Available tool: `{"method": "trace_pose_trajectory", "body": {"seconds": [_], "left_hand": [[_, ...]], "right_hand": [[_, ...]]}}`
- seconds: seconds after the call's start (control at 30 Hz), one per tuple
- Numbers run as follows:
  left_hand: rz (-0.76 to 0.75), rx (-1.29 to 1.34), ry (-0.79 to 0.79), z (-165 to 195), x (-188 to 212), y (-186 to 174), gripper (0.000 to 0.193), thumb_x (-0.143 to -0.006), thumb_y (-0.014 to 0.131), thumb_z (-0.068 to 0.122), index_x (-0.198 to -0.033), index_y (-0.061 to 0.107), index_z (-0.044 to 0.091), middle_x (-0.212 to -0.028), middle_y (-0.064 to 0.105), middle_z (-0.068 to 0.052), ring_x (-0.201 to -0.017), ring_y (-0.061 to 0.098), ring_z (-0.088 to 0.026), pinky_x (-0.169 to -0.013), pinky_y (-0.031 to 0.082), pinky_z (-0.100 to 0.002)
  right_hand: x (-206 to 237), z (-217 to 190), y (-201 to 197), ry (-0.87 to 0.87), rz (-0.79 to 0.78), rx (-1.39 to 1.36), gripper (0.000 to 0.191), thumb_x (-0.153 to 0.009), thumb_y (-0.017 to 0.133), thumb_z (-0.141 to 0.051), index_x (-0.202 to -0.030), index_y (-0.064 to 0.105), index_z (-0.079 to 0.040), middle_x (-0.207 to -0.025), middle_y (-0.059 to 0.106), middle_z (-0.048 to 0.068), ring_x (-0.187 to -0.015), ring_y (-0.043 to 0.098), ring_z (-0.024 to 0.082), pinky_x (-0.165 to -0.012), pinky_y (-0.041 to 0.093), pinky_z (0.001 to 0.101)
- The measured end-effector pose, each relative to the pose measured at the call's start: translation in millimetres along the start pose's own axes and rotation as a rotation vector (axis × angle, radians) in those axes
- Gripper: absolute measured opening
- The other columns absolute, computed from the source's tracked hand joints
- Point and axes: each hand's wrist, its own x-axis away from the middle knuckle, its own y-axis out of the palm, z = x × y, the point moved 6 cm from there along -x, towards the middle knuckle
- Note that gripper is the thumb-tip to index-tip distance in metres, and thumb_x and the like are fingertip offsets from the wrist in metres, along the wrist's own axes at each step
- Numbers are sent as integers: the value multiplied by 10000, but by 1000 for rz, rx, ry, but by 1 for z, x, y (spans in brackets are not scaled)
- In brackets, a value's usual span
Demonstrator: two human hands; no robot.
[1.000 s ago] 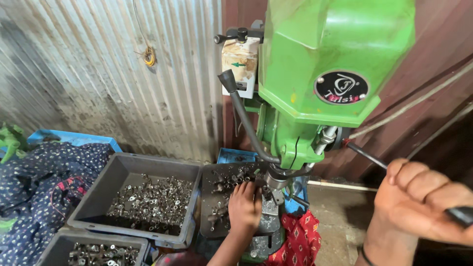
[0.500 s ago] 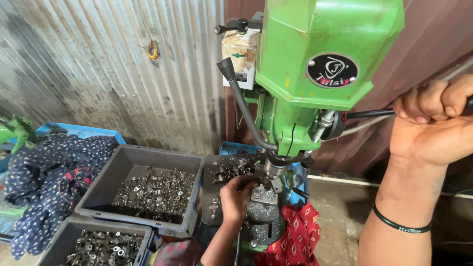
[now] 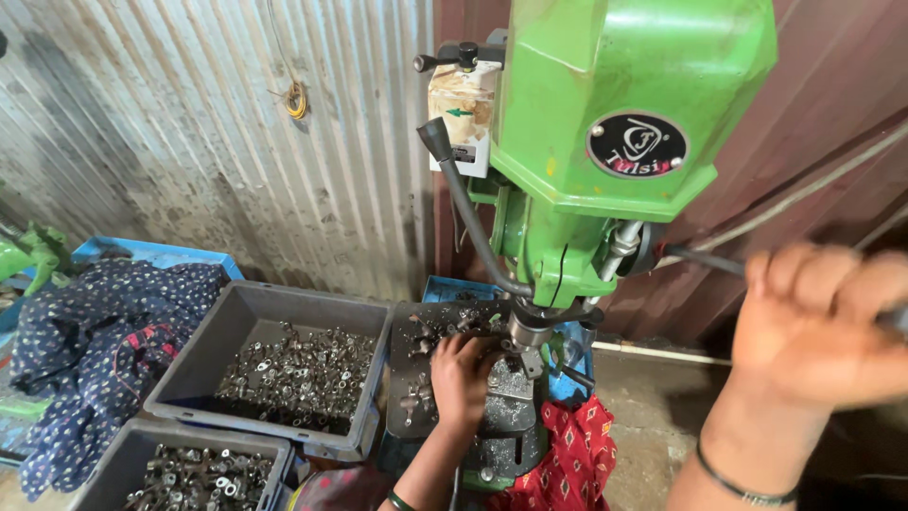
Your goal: The person operates a green drill press in a workshop. They repeatedly pick small metal parts from a bin, place them under the drill bit, and use the lever to lower the drill for processing before moving the parts aside.
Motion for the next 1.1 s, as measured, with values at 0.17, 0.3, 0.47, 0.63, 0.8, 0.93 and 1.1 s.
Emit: {"method": "trace_pose_trajectory", "body": {"seconds": [0.17, 0.3, 0.47, 0.63, 0.8, 0.93, 1.1], "left_hand": [[36, -75, 62, -1, -11, -3, 242, -721, 834, 237, -960, 817, 201, -1290, 633, -65, -1248, 508, -353, -1059, 356, -499], [33, -105, 74, -1, -13, -2, 241, -691, 851, 286, -921, 823, 217, -1324, 613, -55, -1290, 482, -350, -1080, 323, -517], [37, -123, 78, 1, -10, -5, 249, -693, 851, 318, -914, 818, 209, -1350, 607, -43, -1339, 462, -337, -1121, 275, -529], [26, -135, 130, 6, -14, -11, 208, -712, 837, 285, -899, 811, 197, -1428, 575, -63, -1399, 416, -359, -1145, 237, -536], [-101, -150, 183, 8, -19, -19, 214, -728, 834, 305, -915, 811, 201, -1442, 561, -56, -1419, 394, -347, -1156, 205, -562], [57, -414, -2, -17, -28, -60, 348, -763, 802, 282, -1089, 751, 171, -1384, 571, -49, -1332, 462, -333, -1126, 267, -562], [259, -550, -26, -25, -26, -93, 283, -835, 736, 243, -1101, 712, 151, -1304, 618, -89, -1266, 521, -353, -1060, 358, -546]], "right_hand": [[37, -15, -58, -135, -212, 527, 621, -932, 398, -662, -636, 312, -123, -519, 313, 13, -612, 259, 188, -652, 296, 364], [42, -21, -87, -153, -201, 436, 584, -925, 388, -635, -669, 334, -113, -533, 349, 18, -591, 278, 186, -671, 319, 369], [43, -24, -85, -153, -212, 484, 585, -915, 391, -648, -666, 340, -121, -527, 336, 11, -613, 284, 191, -661, 317, 376], [21, -16, -55, -193, -313, 575, 614, -977, 394, -691, -729, 264, -144, -562, 237, -1, -542, 222, 148, -592, 268, 324], [-53, 4, 4, -50, -381, 857, 482, -1116, 392, -376, -716, 184, -205, -605, 163, -44, -520, 159, 95, -547, 179, 255], [-76, 22, 34, 190, -318, 560, 411, -1138, 360, -245, -746, 249, -187, -595, 204, -60, -518, 183, 76, -553, 178, 227], [-70, 41, 44, 367, 91, -390, 369, -1097, 307, -116, -736, 230, -126, -582, 200, 9, -495, 181, 160, -535, 213, 351]]}}
